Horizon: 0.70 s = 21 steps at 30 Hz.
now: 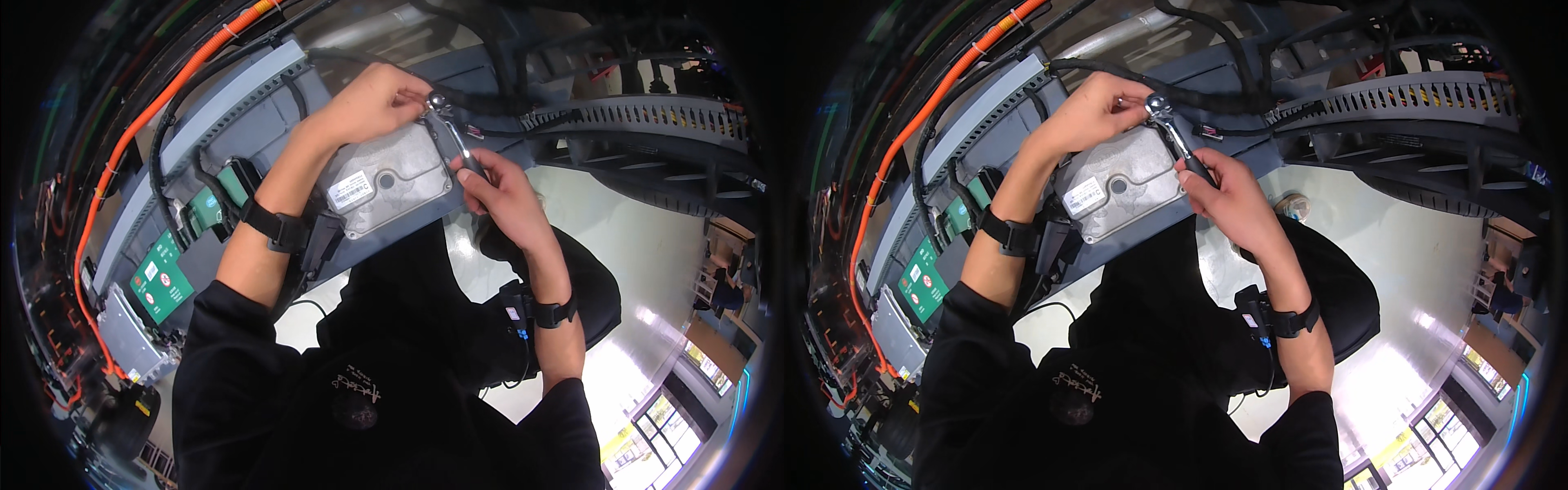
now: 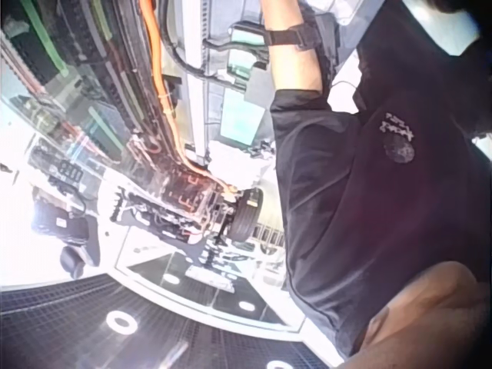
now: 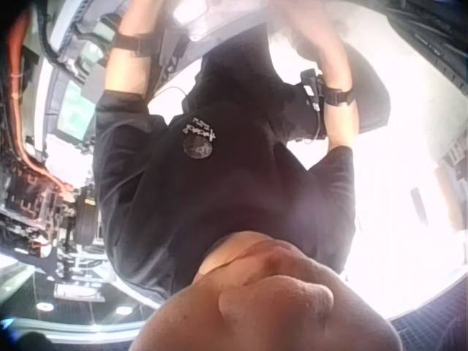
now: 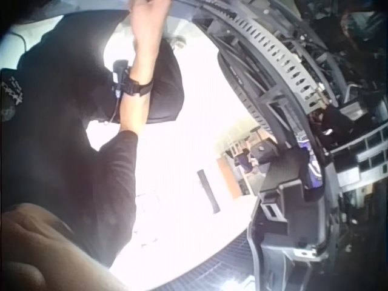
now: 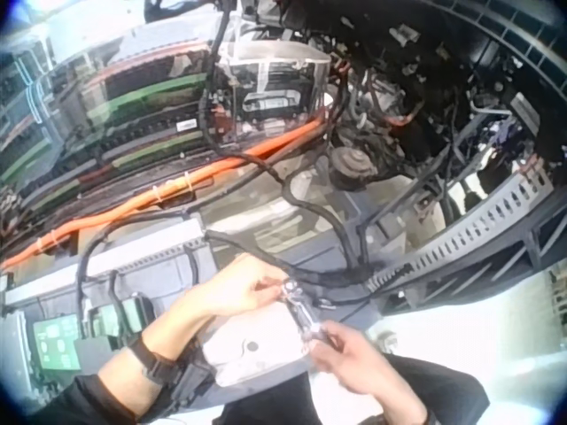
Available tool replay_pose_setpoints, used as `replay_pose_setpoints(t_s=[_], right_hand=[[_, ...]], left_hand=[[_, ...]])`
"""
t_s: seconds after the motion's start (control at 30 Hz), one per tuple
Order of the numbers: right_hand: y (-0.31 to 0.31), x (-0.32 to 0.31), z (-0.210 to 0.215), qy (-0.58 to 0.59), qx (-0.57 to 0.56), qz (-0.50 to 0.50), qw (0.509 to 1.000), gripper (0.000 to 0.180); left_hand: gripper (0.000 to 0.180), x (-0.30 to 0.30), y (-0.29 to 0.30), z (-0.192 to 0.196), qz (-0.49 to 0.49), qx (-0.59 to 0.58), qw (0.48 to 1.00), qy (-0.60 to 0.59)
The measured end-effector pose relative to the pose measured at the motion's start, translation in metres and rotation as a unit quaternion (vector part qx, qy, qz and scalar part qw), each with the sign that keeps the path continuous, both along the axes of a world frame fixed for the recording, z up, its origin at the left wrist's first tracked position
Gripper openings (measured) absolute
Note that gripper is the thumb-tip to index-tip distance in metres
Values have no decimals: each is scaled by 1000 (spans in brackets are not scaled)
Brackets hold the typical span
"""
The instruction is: The person selects a socket and ratchet from a tool kit and uses them to loosen and remove bolts from a metal component under the hood of a car. The person then removes the component from the vehicle.
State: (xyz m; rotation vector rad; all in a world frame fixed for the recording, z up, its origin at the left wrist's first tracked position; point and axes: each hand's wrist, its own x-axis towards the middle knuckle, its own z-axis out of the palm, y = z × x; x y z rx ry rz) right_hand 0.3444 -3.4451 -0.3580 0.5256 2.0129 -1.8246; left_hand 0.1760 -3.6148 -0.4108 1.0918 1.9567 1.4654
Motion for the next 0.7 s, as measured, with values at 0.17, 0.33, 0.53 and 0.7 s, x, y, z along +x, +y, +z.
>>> replay_pose_setpoints(t_s=[0.17,0.33,0.53,0.7], right_hand=[[-4,-2,4,-14,-12,9,1000,17],[-2,-5,4,30,-41,-22,998,17],[-5,-2,9,86,-42,-44,994,18],[0,1,9,100,-50,-44,993,19]], left_hand=[[28,-7,-4,-2,-37,5,999,-33],[29,-10,-4,-10,-63,-47,996,42],[28,-10,-3,-13,-63,-50,996,33],[24,-9,0,-15,-66,-63,994,67]])
